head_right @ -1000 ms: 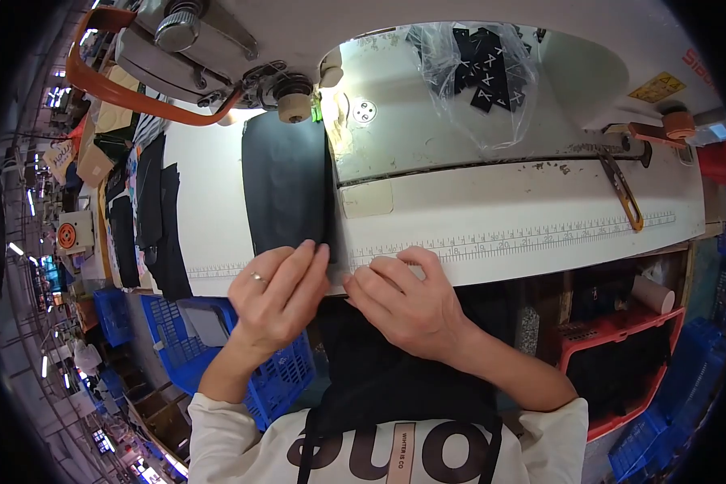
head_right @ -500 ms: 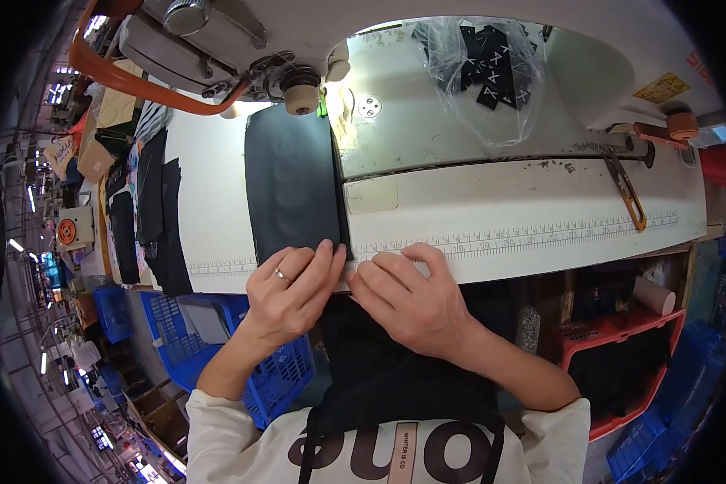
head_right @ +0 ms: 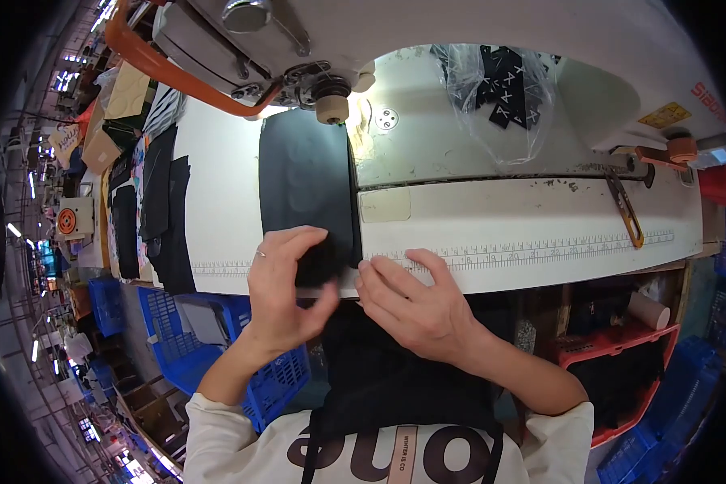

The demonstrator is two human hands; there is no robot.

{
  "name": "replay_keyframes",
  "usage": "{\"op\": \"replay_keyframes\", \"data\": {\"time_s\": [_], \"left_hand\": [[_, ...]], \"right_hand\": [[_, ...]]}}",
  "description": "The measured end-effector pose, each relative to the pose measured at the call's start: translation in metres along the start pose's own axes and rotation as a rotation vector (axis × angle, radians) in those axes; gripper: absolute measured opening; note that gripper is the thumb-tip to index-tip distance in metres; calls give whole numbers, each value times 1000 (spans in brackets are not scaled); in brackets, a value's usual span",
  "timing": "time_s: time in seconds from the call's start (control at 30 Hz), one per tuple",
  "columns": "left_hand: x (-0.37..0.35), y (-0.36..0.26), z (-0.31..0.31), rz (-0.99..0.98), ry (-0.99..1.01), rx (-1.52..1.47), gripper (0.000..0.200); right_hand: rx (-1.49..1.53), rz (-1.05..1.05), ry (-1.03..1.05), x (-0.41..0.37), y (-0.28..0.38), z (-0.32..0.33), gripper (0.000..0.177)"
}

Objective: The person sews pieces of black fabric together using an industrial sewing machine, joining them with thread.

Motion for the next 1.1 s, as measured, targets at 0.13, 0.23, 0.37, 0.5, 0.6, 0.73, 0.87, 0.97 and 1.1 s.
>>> {"op": "replay_keyframes", "data": {"time_s": [0.13,0.23,0.37,0.5,0.6,0.73,0.87,0.97,1.1], "left_hand": [[-2,-4,1,-11,-7,57,31],[-7,-12,-11,-105,55,114,31],[-13,-11,-16,-141,73,179,33],[-15,-15,-15,-170,155,269,36],[-17,-12,-15,-147,195,221,31],[-16,-6,-6,-43,137,-35,24],[20,16,11,95,151,-62,24],[44,40,-1,-84,169,122,32],[41,38,-1,-161,161,262,39]], "right_hand": [[-25,63,53,2,-1,0,22],[-38,99,72,2,-2,0,21],[-12,91,36,1,-1,-1,21],[112,3,27,6,-6,0,23],[319,-142,27,13,-14,3,27],[273,0,96,15,-10,-2,32],[204,95,144,17,-8,-2,35],[143,121,151,20,-8,0,29],[114,133,169,20,-7,0,30]]}}
Point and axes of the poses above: each hand's wrist, its own x-axis towards the middle knuckle, its own z-axis out of the back of the hand, y = z × x, the point moved 5 cm from there along x, towards the middle knuckle, and after that the axes turned 15 degrees about -x, right-handed, at the moved point
